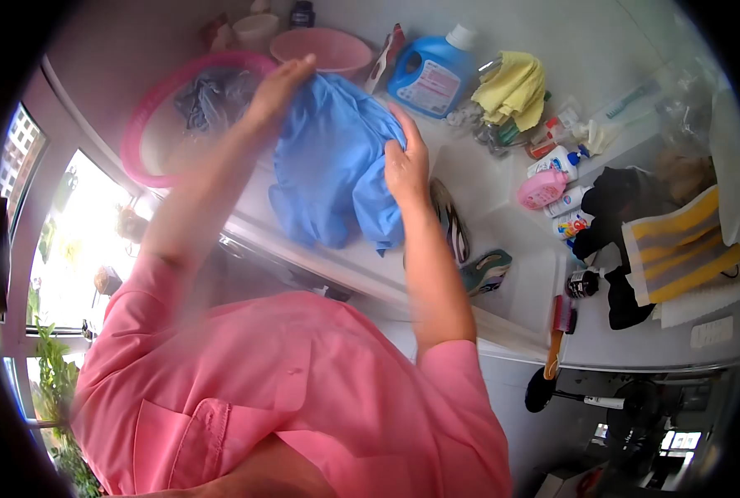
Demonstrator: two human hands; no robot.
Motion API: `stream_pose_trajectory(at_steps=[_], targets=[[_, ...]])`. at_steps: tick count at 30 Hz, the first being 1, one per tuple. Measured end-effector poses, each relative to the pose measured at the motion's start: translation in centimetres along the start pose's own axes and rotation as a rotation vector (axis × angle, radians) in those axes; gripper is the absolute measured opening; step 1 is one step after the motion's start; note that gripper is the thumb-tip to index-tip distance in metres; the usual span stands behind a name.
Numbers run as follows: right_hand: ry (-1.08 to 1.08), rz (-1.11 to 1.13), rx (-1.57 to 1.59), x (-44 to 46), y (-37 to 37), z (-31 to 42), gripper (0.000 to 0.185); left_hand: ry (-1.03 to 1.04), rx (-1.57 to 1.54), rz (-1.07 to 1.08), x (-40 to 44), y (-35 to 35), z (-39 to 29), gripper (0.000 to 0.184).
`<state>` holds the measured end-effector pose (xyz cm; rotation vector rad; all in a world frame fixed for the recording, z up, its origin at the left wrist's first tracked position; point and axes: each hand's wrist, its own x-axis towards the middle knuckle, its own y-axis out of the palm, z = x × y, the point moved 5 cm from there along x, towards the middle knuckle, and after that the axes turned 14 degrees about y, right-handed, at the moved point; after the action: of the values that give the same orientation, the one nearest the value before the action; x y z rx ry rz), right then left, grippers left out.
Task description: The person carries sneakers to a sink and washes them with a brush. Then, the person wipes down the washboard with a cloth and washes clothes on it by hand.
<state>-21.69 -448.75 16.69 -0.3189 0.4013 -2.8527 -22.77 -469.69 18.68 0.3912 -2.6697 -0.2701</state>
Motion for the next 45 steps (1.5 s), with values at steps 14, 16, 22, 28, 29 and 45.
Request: stream_pose_trajectory(at_steps=[14,16,22,28,29,45], targets=[[-0.587,-0.358,-0.327,-5.0,7.8,2.6,0.029,0.235,-0.017,0.093,-8.5,3.1,8.1,0.040],[-0.437,-0.415,-0.398,-2.9,6.3,0.4,0.028,0.020,-0.006,0.085,-8.7,3.1,7.3,0.043],[-0.233,-0.397,-0.494,5.3,-1.0,1.2,0.038,0.066,0.154,0.127,-2.6,5.0,-1.8,0.054],[-0.343,-0.350,-0.088,5.4,-6.8,9.4,0.044,0.322,0.097,0.227,2.4,3.4,-11.9,0.028],[-0.408,-0.275,-0.085,3.9,-7.1,10.1,0.046,0.423,0.184,0.197,1.0,2.8,-12.3,0.023],[-0.311,-0.003,-0.733,4.0,-0.2,-8.7,0.053,0.742,0.949,0.790,-19.5,2.7,4.0,0.023]])
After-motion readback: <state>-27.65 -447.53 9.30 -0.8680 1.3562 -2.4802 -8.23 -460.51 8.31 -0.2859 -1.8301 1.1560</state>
